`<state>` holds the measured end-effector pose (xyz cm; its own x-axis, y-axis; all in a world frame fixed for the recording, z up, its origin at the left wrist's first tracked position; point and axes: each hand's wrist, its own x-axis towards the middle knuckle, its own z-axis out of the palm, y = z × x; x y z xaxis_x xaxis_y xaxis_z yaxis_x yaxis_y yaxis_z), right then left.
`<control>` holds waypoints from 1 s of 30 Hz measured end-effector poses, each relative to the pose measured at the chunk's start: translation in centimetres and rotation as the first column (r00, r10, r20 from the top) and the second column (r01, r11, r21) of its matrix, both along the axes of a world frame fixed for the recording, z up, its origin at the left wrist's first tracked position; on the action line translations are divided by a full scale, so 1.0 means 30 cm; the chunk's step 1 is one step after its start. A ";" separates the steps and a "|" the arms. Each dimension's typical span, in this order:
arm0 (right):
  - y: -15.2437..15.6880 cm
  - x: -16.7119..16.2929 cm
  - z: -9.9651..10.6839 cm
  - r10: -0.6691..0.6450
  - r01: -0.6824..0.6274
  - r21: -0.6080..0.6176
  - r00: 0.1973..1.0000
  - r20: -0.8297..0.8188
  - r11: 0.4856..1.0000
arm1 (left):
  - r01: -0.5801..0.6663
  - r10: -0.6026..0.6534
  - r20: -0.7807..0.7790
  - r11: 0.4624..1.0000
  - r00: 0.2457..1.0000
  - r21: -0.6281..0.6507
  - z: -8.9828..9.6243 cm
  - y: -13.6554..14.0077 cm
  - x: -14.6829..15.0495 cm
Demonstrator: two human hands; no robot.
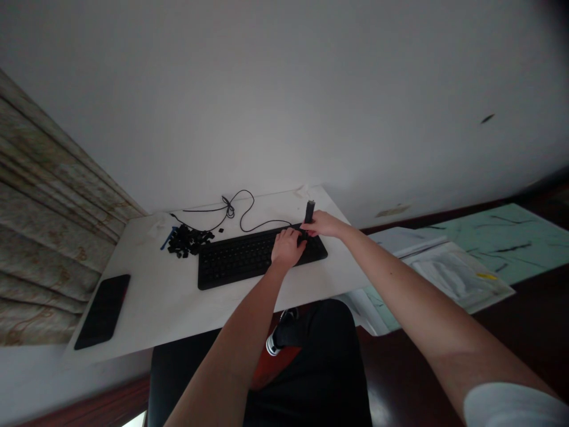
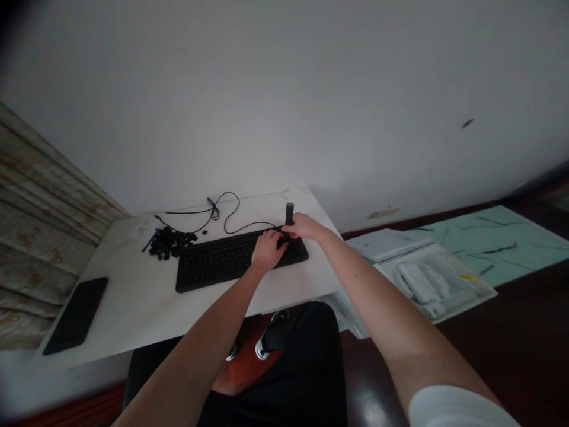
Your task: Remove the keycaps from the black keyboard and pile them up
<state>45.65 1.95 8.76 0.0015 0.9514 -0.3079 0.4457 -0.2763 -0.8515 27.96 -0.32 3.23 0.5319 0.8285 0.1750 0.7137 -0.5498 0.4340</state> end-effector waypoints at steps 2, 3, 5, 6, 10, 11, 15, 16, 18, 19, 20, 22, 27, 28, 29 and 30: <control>0.004 -0.004 0.003 0.029 -0.030 0.009 0.999 0.029 1.000 | -0.002 0.002 -0.006 1.000 1.000 -0.001 0.000 -0.001 0.000; 0.004 -0.006 0.003 0.040 -0.041 0.017 0.999 0.034 0.999 | -0.003 0.003 -0.011 1.000 1.000 -0.003 0.000 -0.001 0.000; -0.001 -0.010 0.000 0.054 -0.056 0.040 0.998 0.043 0.998 | 0.001 -0.001 -0.024 1.000 1.000 -0.006 0.000 0.000 0.000; -0.005 -0.012 -0.002 0.060 -0.063 0.054 0.996 0.061 0.997 | 0.005 -0.005 -0.031 1.000 1.000 -0.008 0.000 0.001 0.000; -0.027 -0.021 -0.016 0.052 -0.090 0.134 0.964 0.262 0.987 | 0.029 -0.030 -0.054 0.999 0.998 -0.024 0.003 0.007 0.004; -0.034 -0.024 -0.019 0.043 -0.096 0.153 0.947 0.317 0.984 | 0.030 -0.031 -0.056 0.999 0.998 -0.032 0.004 0.007 0.005; -0.065 -0.037 -0.014 0.024 -0.126 0.221 0.910 0.413 0.967 | 0.002 -0.005 -0.053 0.999 0.999 -0.054 0.010 0.008 0.013; -0.071 -0.040 -0.008 0.030 -0.144 0.235 0.903 0.428 0.961 | -0.005 0.003 -0.054 0.998 0.999 -0.055 0.010 0.007 0.014; -0.080 -0.046 0.007 0.055 -0.195 0.257 0.882 0.469 0.947 | -0.010 0.007 -0.057 0.999 0.998 -0.050 0.011 0.007 0.016; -0.083 -0.049 0.013 0.071 -0.225 0.262 0.868 0.491 0.939 | -0.008 0.005 -0.061 0.999 0.998 -0.047 0.010 0.006 0.016; -0.085 -0.051 0.018 0.085 -0.251 0.265 0.855 0.511 0.931 | -0.005 0.002 -0.064 0.999 0.998 -0.043 0.009 0.006 0.016; -0.090 -0.055 0.022 0.102 -0.283 0.265 0.836 0.539 0.922 | -0.002 0.000 -0.069 0.999 0.998 -0.034 0.007 0.005 0.015; -0.092 -0.067 0.029 0.073 -0.260 0.273 0.834 0.547 0.926 | 0.001 -0.003 -0.053 1.000 0.999 -0.026 -0.004 0.003 0.018; -0.085 -0.068 0.043 0.050 -0.230 0.281 0.848 0.527 0.932 | 0.003 -0.004 -0.043 1.000 0.999 -0.026 -0.006 0.002 0.019; -0.073 -0.069 0.065 0.025 -0.199 0.292 0.862 0.506 0.935 | 0.005 -0.006 -0.032 1.000 0.999 -0.024 -0.007 0.002 0.020; -0.056 -0.069 0.092 -0.001 -0.165 0.304 0.877 0.481 0.938 | 0.007 -0.008 -0.019 1.000 1.000 -0.022 -0.008 0.002 0.021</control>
